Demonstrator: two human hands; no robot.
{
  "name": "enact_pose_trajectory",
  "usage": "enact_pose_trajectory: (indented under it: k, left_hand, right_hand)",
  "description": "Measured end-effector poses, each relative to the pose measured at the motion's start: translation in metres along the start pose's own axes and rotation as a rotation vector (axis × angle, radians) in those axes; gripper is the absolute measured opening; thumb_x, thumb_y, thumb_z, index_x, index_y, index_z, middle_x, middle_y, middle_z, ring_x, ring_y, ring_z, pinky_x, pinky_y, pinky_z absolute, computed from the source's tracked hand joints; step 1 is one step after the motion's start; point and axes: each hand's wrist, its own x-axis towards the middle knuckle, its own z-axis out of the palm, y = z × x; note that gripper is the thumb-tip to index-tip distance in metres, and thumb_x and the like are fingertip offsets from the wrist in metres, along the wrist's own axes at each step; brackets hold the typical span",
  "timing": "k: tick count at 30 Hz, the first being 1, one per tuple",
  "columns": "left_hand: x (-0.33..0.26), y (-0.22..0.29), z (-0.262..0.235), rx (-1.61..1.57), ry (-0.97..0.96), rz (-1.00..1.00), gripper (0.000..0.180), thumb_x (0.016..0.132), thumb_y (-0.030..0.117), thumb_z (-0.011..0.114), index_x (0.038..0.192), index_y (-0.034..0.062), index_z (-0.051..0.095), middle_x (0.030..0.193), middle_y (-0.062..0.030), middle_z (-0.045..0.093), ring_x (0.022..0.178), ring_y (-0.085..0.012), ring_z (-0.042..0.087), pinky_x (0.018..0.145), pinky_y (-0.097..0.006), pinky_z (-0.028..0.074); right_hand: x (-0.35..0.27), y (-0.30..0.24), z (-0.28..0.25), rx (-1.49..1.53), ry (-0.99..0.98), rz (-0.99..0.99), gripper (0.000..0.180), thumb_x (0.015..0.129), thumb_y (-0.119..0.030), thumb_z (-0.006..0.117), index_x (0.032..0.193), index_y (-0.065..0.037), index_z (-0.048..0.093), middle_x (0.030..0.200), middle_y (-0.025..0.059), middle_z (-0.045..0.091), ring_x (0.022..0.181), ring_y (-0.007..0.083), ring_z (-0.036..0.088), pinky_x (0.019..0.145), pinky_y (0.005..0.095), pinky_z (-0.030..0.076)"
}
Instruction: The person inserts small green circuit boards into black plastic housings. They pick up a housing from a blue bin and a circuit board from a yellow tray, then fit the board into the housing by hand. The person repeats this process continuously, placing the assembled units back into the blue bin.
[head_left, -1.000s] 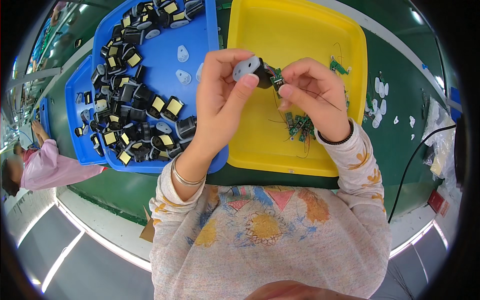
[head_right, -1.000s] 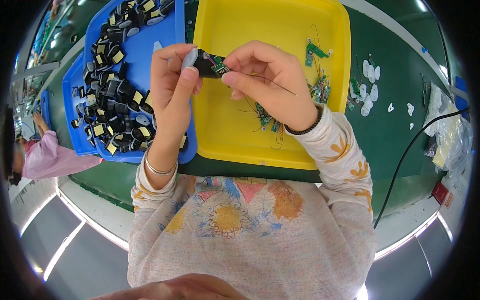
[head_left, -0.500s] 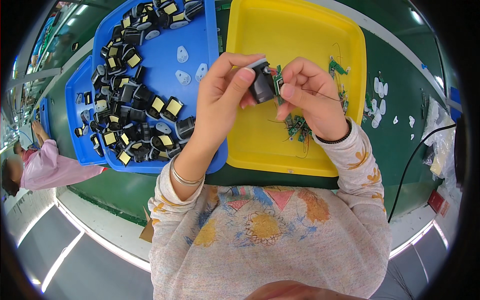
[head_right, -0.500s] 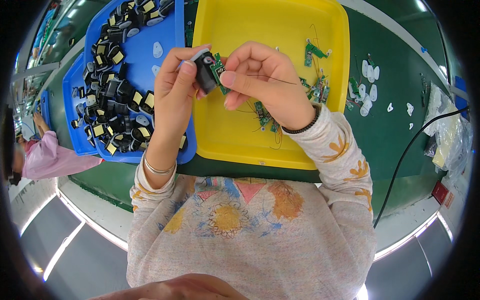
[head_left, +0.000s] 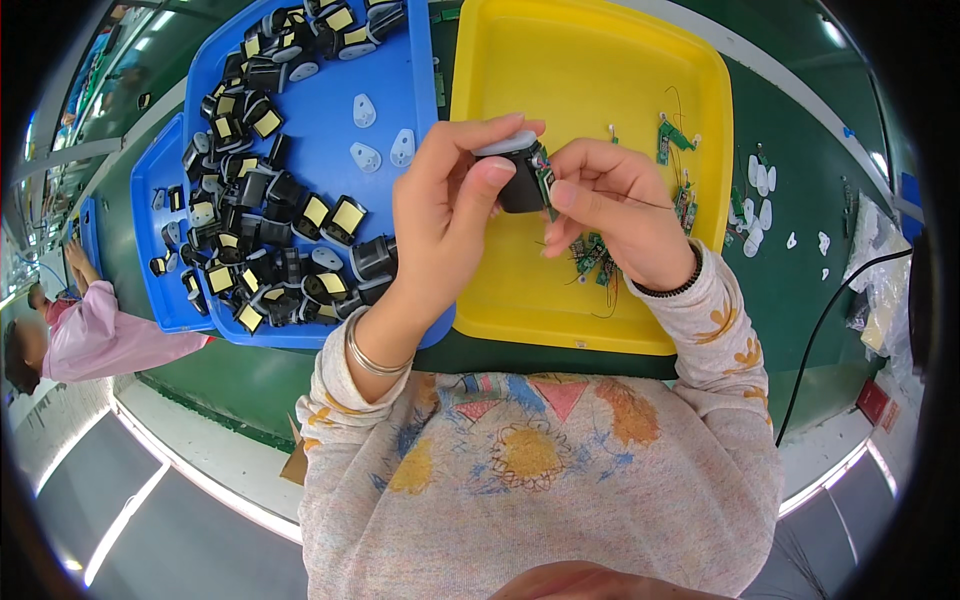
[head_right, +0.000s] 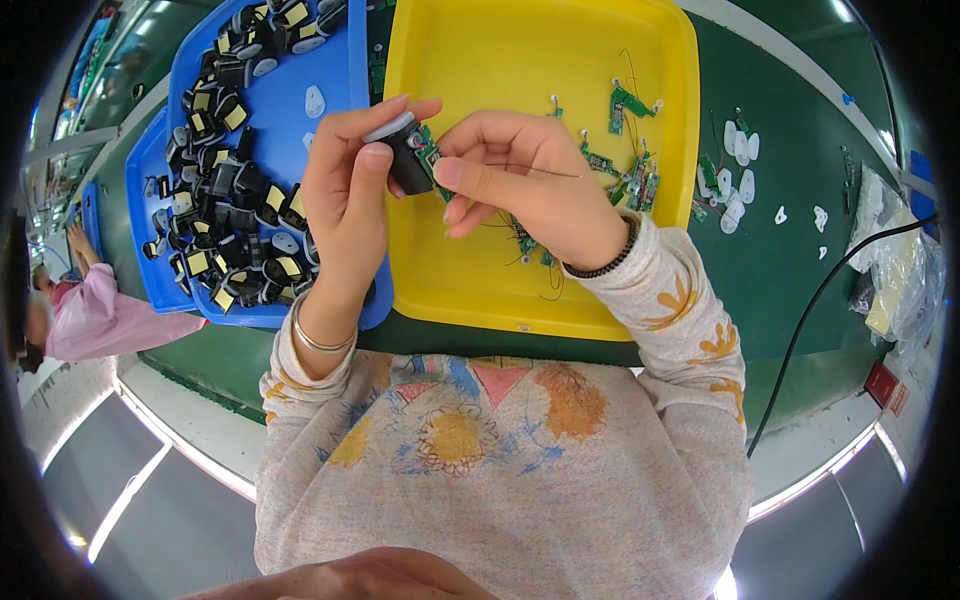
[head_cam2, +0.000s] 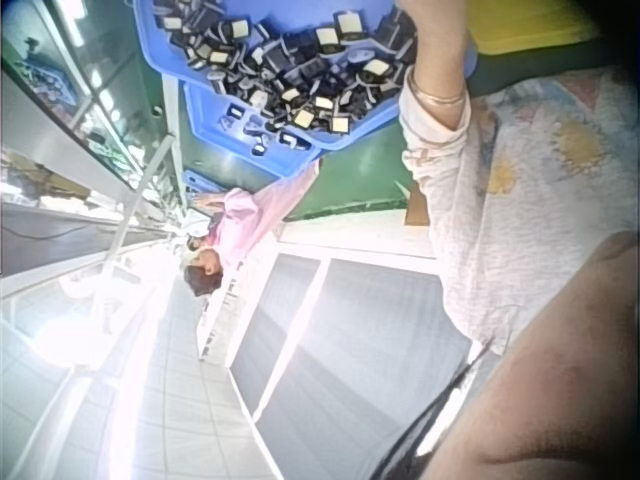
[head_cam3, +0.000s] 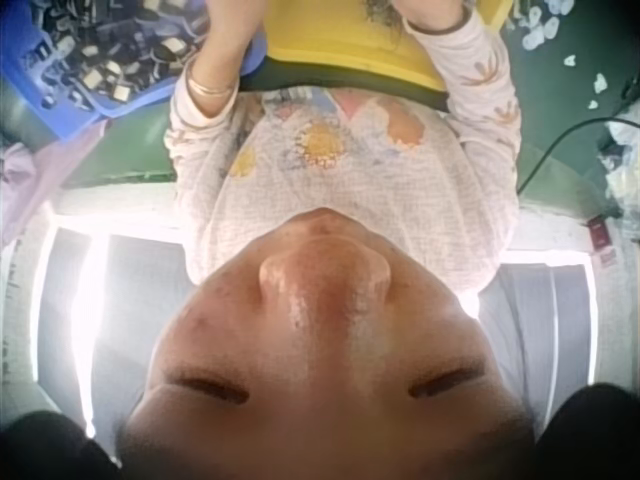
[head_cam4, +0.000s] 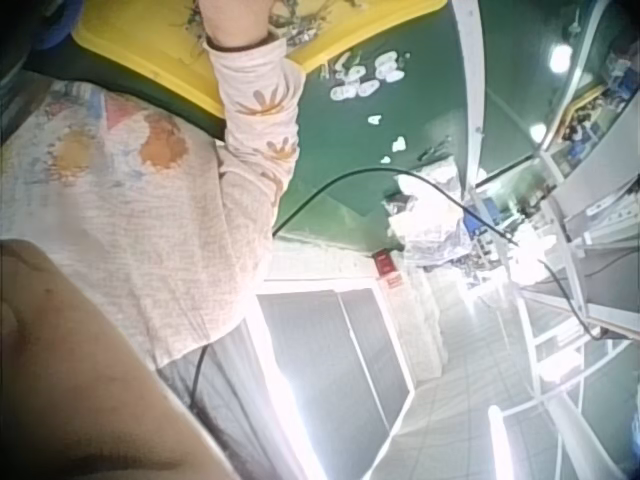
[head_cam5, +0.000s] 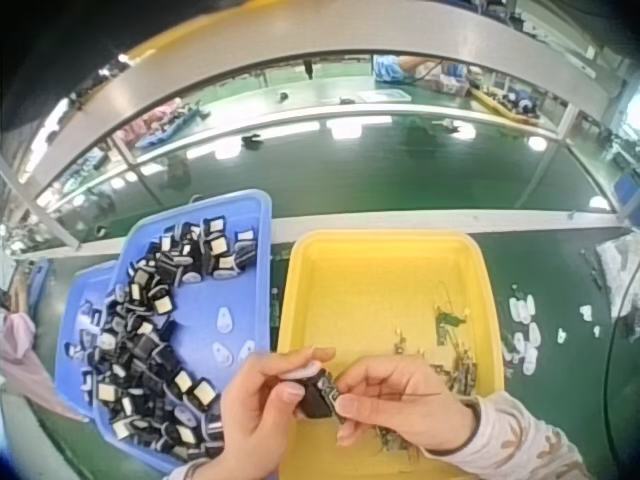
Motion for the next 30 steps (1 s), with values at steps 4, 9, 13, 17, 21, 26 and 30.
enact_pose_trajectory:
  k: [4, 9, 13, 17, 21, 26, 30]
  left_hand:
    - [0.000, -0.002, -0.003, 0.069, -0.042, 0.120, 0.020, 0.084, 0.000, 0.045, 0.103, -0.0009, 0.051, 0.103, -0.0126, 0.060, 0.084, -0.0132, 0.058, 0.069, -0.022, 0.046]
    - [0.000, -0.006, -0.004, 0.141, -0.075, 0.234, 0.021, 0.083, -0.003, 0.044, 0.103, -0.0016, 0.051, 0.103, -0.0152, 0.059, 0.087, -0.0191, 0.059, 0.076, -0.027, 0.046]
    - [0.000, -0.010, -0.003, 0.078, -0.095, 0.263, 0.022, 0.084, -0.001, 0.044, 0.104, -0.0011, 0.050, 0.105, -0.0149, 0.058, 0.091, -0.0202, 0.058, 0.079, -0.028, 0.045]
    - [0.004, -0.012, -0.002, -0.071, -0.162, 0.207, 0.024, 0.084, 0.003, 0.047, 0.108, -0.0006, 0.049, 0.114, -0.0133, 0.052, 0.100, -0.0192, 0.053, 0.082, -0.029, 0.043]
    - [0.006, -0.011, -0.002, -0.162, -0.200, 0.030, 0.032, 0.081, 0.003, 0.053, 0.113, 0.0011, 0.046, 0.120, -0.0113, 0.047, 0.104, -0.0175, 0.049, 0.081, -0.028, 0.043]
    - [0.003, -0.003, 0.002, -0.224, -0.154, -0.057, 0.037, 0.077, -0.001, 0.055, 0.113, 0.0027, 0.045, 0.120, -0.0117, 0.047, 0.106, -0.0186, 0.049, 0.082, -0.029, 0.044]
    - [0.001, -0.007, 0.003, -0.293, -0.137, -0.037, 0.037, 0.075, -0.004, 0.053, 0.111, 0.0025, 0.046, 0.120, -0.0130, 0.046, 0.108, -0.0207, 0.048, 0.083, -0.030, 0.044]
  right_hand:
    - [0.000, 0.002, -0.002, 0.001, -0.058, 0.010, 0.017, 0.082, -0.013, 0.057, 0.090, 0.002, 0.053, 0.074, 0.0040, 0.056, 0.061, 0.0103, 0.058, 0.057, 0.0228, 0.051]
    - [-0.004, -0.003, 0.000, -0.046, -0.096, 0.072, 0.018, 0.083, -0.015, 0.056, 0.089, 0.001, 0.053, 0.071, 0.0032, 0.055, 0.062, 0.0092, 0.057, 0.057, 0.0217, 0.050]
    - [-0.005, -0.001, 0.002, -0.023, -0.089, 0.028, 0.017, 0.083, -0.014, 0.055, 0.089, 0.001, 0.052, 0.072, 0.0035, 0.054, 0.062, 0.0086, 0.055, 0.056, 0.0206, 0.048]
    - [-0.006, 0.006, 0.006, -0.077, -0.012, -0.159, 0.013, 0.083, -0.011, 0.053, 0.086, 0.001, 0.051, 0.074, 0.0028, 0.053, 0.060, 0.0086, 0.053, 0.054, 0.0208, 0.047]
    - [-0.005, 0.007, 0.007, -0.230, 0.112, -0.291, 0.007, 0.081, -0.005, 0.054, 0.080, 0.000, 0.050, 0.073, 0.0029, 0.053, 0.060, 0.0094, 0.053, 0.054, 0.0219, 0.047]
    - [-0.004, 0.006, 0.007, -0.756, 0.250, -0.562, 0.008, 0.073, 0.001, 0.059, 0.075, 0.000, 0.051, 0.066, 0.0078, 0.052, 0.057, 0.0155, 0.056, 0.055, 0.0237, 0.047]
    - [-0.003, 0.006, 0.009, -0.954, 0.263, -0.725, 0.010, 0.070, 0.002, 0.061, 0.075, 0.000, 0.052, 0.066, 0.0100, 0.051, 0.055, 0.0197, 0.057, 0.054, 0.0246, 0.047]
